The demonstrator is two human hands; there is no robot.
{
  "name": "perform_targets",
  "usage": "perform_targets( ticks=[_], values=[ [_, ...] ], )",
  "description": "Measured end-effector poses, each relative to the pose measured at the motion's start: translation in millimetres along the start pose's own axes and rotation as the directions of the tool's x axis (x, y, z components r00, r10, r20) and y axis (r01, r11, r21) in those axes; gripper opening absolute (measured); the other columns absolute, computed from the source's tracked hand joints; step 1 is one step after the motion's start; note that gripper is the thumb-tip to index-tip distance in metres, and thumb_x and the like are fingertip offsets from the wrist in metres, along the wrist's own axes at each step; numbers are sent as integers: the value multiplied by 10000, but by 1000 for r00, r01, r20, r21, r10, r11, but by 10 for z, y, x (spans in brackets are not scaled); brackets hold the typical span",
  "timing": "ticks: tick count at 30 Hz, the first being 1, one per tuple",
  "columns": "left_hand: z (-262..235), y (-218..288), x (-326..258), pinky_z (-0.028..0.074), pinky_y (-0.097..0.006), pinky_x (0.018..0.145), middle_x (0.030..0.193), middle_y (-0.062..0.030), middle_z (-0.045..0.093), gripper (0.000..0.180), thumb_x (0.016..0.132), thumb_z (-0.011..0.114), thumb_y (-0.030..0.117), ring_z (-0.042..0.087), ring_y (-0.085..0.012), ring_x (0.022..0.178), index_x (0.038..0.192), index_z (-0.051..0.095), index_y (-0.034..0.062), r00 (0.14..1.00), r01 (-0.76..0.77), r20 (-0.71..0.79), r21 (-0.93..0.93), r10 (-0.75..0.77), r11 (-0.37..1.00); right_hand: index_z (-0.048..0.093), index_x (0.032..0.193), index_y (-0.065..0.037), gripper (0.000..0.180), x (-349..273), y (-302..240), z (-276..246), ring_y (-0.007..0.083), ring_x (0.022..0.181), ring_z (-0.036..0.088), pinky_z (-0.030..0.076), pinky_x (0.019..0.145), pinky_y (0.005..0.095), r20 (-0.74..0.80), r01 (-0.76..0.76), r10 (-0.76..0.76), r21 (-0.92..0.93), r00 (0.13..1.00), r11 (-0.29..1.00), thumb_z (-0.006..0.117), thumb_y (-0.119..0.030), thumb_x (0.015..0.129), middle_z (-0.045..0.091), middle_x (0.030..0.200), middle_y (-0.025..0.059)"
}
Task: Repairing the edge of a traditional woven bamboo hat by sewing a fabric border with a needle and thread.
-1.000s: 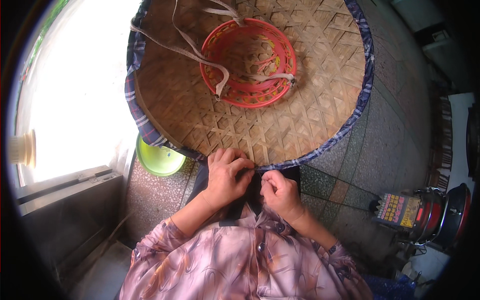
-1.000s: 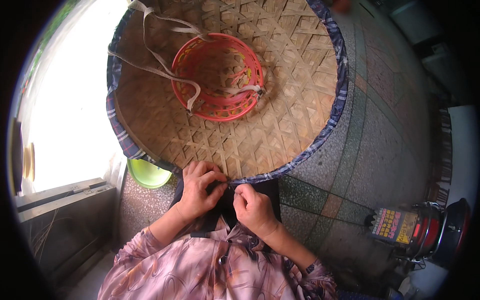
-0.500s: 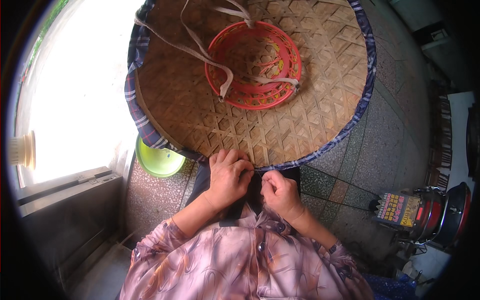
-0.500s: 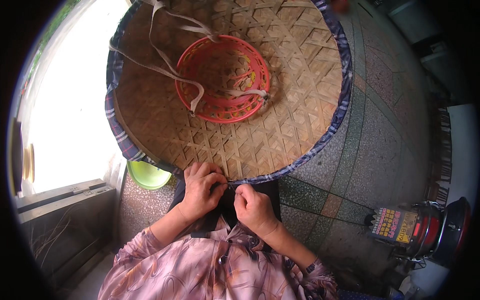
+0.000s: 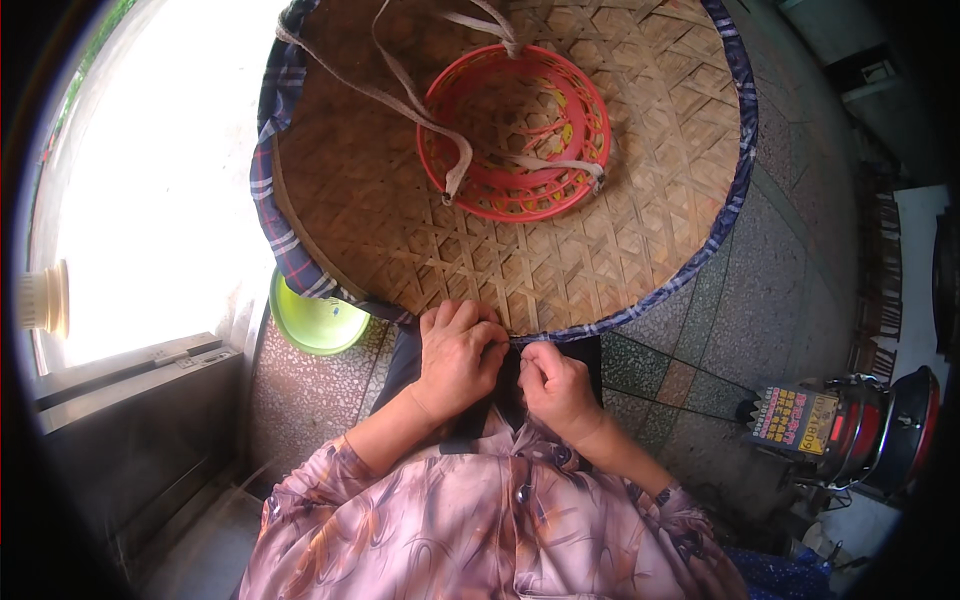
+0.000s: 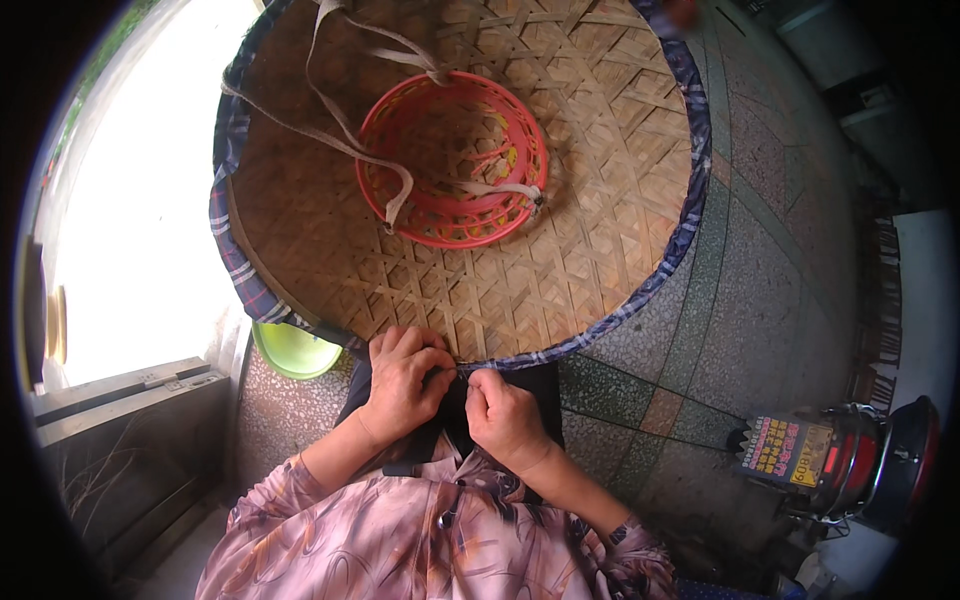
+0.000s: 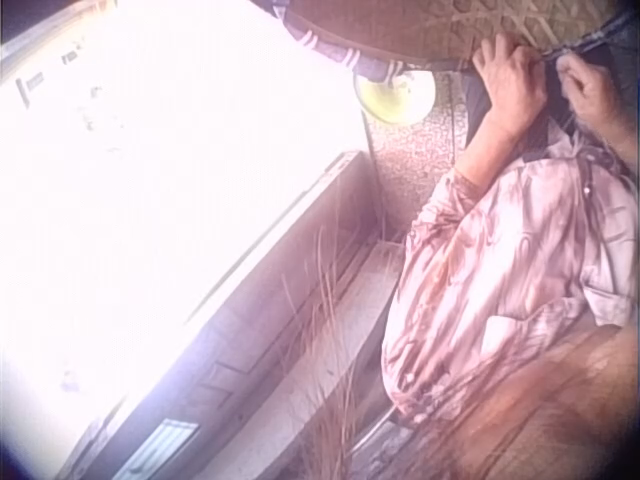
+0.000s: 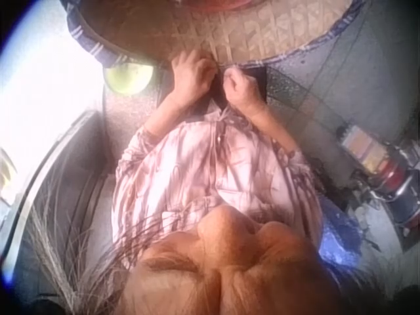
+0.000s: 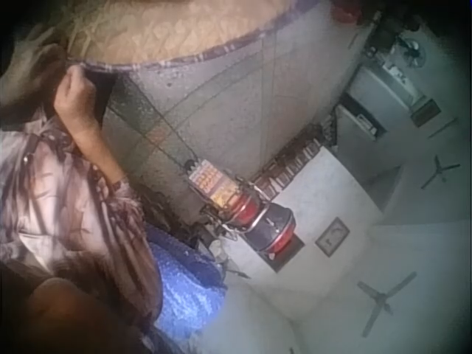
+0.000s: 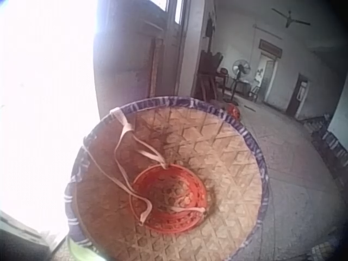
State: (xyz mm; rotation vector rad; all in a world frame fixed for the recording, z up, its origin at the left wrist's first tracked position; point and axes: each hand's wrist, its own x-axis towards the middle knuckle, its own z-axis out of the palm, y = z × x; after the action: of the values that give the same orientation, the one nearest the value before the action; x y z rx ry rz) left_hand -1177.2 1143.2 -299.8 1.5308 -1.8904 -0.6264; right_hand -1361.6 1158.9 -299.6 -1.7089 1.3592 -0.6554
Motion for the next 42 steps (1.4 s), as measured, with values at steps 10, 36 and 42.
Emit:
perform_targets(
  ticks=[10,36,42],
  values=[
    [-11,-31,31,377,-423,899,994,-2,641,149,694,798,150,567,-261,986,827,731,140,1000,-2,28,-8,2,1000,595,1006,-24,94,90,-9,25,392,689,690,550,586,455,-53,95,-98,-67,994,993,619,-29,915,674,771,200],
    [-12,-59,38,397,-423,868,968,0,634,145,661,793,125,564,-259,954,759,686,133,1000,-27,-2,-19,27,999,629,927,-22,40,224,-155,-93,398,669,686,540,580,469,49,49,-40,-198,998,979,617,-22,888,652,706,206],
    [-12,-59,49,398,-428,867,972,-2,635,142,660,790,127,564,-262,958,757,687,133,1000,-30,4,-20,30,999,643,927,-24,65,305,-142,-163,403,681,691,553,597,474,117,72,-47,-223,992,972,606,-26,874,666,722,212]
  ],
)
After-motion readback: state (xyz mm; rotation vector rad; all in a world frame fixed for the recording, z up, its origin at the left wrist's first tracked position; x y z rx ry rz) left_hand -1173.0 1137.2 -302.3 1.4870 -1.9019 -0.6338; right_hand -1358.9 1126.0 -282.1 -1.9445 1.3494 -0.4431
